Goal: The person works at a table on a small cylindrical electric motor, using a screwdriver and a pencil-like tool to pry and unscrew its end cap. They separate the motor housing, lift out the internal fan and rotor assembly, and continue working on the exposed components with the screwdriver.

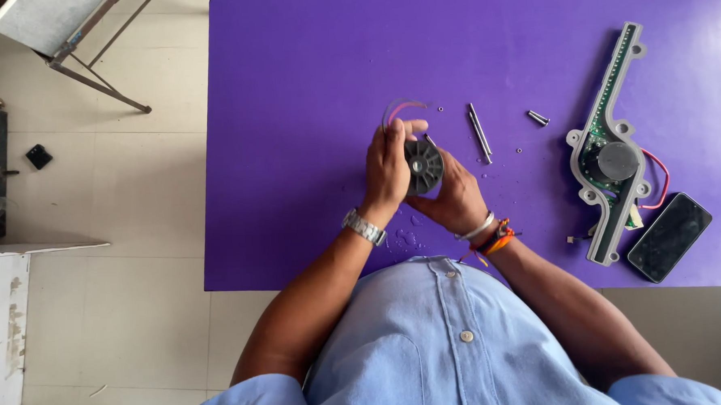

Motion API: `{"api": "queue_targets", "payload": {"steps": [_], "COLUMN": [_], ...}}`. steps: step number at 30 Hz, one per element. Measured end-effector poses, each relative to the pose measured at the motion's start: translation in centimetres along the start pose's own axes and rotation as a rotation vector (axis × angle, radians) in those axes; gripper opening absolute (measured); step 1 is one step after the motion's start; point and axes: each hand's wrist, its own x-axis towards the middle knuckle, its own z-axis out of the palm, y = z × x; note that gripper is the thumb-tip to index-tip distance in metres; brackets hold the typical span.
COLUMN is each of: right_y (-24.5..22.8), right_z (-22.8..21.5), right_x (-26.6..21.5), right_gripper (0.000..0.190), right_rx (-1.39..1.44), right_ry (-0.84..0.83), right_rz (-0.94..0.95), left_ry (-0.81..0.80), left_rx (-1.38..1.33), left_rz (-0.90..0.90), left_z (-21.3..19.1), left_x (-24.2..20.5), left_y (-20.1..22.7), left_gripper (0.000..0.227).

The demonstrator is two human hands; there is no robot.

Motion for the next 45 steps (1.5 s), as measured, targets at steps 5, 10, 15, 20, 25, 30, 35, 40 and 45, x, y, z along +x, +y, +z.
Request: {"api": "queue_targets", "payload": {"steps": [5, 10, 15, 20, 25, 30, 35, 40, 45], "right_y": [-0.2, 0.3, -1.0, 1.5, 11.6, 21.0, 22.3, 23.6, 24.4], "right_z": [0.0, 0.2, -0.2, -1.9, -5.2, -10.9, -11.9, -10.3, -9.8], "right_x": [-0.6, 0.1, -0.2, -1.2, -3.8, -4.1, -1.6, -0.9, -1.0], "right_gripper": [0.083, 0.084, 0.094, 0.094, 0.053, 0.022, 0.02, 0.027, 0.018], "right_rx": [-0.008, -0.046, -0.041, 0.027, -0.069, -0.351, -0.478, -0.494, -0.571], "right_ry": [-0.018, -0.048, -0.028, 0.029, 0.14, 0.317, 0.171, 0.129, 0.099], "right_rz": [0.048, 0.036, 0.04, -0.009, 0.318, 0.358, 0.318, 0.297, 0.34], "left_ry": [-0.194, -0.441, -0.419, -0.368, -0.377, -0.365, -0.325, -0.297, -0.31], "left_rx": [-0.157, -0.213, -0.138, -0.145, -0.134, -0.116, -0.043, -0.019, -0.054], "left_rz": [0.001, -0.089, 0.037, 0.043, 0.008, 0.014, 0.05, 0.034, 0.006], "left_z": [-1.3, -3.3, -2.9, -2.7, -3.0, -2.5, -1.5, -1.7, -1.6], "left_x": [-0.7, 0.9, 0.3, 0.6, 0.6, 0.5, -0.6, -0.4, -0.5], "left_y": [-2.1, -0.5, -0.6, -0.8, 0.2, 0.5, 0.8, 1.1, 0.3], "left_gripper": [0.046, 0.044, 0.044, 0.044, 0.043, 0.042, 0.042, 0.043, 0.042]}}
